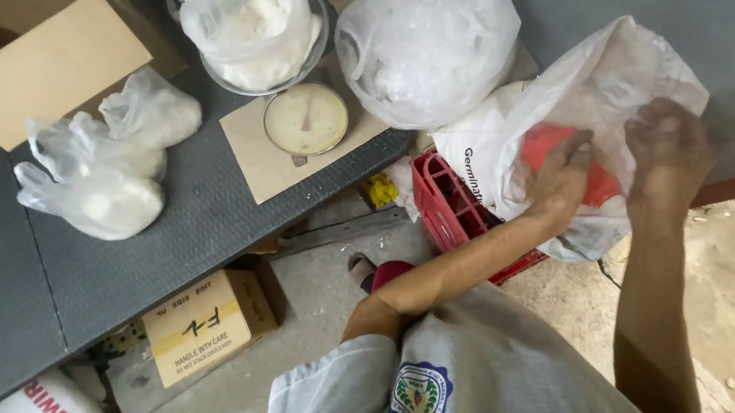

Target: Weighing and bagging white granular material into small plastic bags using a scoop and scale.

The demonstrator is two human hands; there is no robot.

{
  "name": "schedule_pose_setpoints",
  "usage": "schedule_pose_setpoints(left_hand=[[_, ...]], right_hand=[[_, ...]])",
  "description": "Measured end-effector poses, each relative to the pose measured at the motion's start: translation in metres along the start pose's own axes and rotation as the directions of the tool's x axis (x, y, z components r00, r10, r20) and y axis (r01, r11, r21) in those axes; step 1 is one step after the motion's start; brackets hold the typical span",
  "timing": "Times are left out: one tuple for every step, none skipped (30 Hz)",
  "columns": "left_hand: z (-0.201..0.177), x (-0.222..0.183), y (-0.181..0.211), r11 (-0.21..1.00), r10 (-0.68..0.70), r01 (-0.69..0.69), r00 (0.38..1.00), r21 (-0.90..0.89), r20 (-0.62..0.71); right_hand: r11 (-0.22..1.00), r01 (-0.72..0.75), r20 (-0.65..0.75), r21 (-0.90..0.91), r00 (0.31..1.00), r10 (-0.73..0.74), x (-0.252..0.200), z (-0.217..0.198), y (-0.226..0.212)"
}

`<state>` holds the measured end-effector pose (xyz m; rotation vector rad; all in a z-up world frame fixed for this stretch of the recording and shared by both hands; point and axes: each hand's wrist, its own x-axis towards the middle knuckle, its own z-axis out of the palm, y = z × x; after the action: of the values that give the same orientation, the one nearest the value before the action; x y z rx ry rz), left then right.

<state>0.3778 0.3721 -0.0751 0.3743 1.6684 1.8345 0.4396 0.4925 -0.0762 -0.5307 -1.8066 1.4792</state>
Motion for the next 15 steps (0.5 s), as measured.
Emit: schedule_pose_setpoints(left_hand=[[0.006, 0.002, -0.002, 1.000, 0.001, -0.001, 1.000, 0.001, -0.006], [0.012, 0.006, -0.002, 0.991, -0.077, 0.074, 0.997, -0.113, -0.014], [0.018, 0.010, -0.002, 0.963, -0.154, 0.147, 0.988, -0.225, -0.015], [0.019, 0.007, 0.001, 0.965, -0.148, 0.141, 0.989, -0.223, -0.019], [0.020, 0.004, 0.005, 0.967, -0.149, 0.133, 0.987, -0.217, -0.058], [0.021, 0.001, 0.008, 0.969, -0.151, 0.128, 0.984, -0.211, -0.097], [0.022, 0.006, 0.001, 0.970, -0.148, 0.125, 0.984, -0.208, -0.101], [0.024, 0.007, -0.008, 0.998, -0.048, 0.042, 0.991, -0.052, -0.128], [0.025, 0.009, -0.018, 0.993, 0.054, -0.039, 0.988, 0.108, -0.141], [0.025, 0.010, -0.018, 0.994, 0.055, -0.040, 0.988, 0.106, -0.142], [0.025, 0.011, -0.018, 0.959, 0.229, -0.204, 0.967, 0.197, -0.113], [0.025, 0.013, -0.017, 0.888, 0.397, -0.363, 0.915, 0.283, -0.071], [0.022, 0.013, -0.014, 0.887, 0.400, -0.365, 0.913, 0.283, -0.075], [0.018, 0.013, -0.012, 0.820, 0.455, -0.435, 0.890, 0.372, 0.039], [0.013, 0.011, -0.010, 0.739, 0.489, -0.504, 0.858, 0.448, 0.158]], right_hand=[[1.000, 0.000, 0.004, 0.004, 1.000, 0.000, -0.002, 0.008, -0.003], [0.886, 0.008, 0.013, 0.463, 1.000, -0.017, -0.002, 0.015, -0.007], [0.574, 0.008, 0.016, 0.819, 0.999, -0.036, -0.001, 0.022, -0.010], [0.569, 0.009, 0.017, 0.822, 0.999, -0.041, -0.002, 0.028, -0.001], [0.640, -0.073, -0.028, 0.765, 0.989, 0.147, -0.003, 0.036, 0.009], [0.688, -0.171, -0.091, 0.705, 0.941, 0.327, -0.005, 0.043, 0.019], [0.685, -0.170, -0.088, 0.708, 0.941, 0.325, -0.001, 0.041, 0.033], [0.782, -0.246, -0.056, 0.573, 0.940, 0.337, -0.003, 0.037, 0.048], [0.854, -0.310, -0.026, 0.418, 0.935, 0.352, -0.004, 0.034, 0.064], [0.855, -0.309, -0.025, 0.416, 0.936, 0.351, -0.002, 0.031, 0.059], [0.785, -0.355, 0.010, 0.507, 0.914, 0.406, 0.000, 0.028, 0.054], [0.703, -0.395, 0.055, 0.591, 0.889, 0.454, 0.004, 0.026, 0.049], [0.704, -0.395, 0.058, 0.590, 0.891, 0.451, 0.005, 0.024, 0.032], [0.642, -0.423, 0.096, 0.640, 0.872, 0.480, 0.005, 0.022, 0.016], [0.575, -0.449, 0.134, 0.683, 0.852, 0.506, 0.005, 0.021, 0.000]])
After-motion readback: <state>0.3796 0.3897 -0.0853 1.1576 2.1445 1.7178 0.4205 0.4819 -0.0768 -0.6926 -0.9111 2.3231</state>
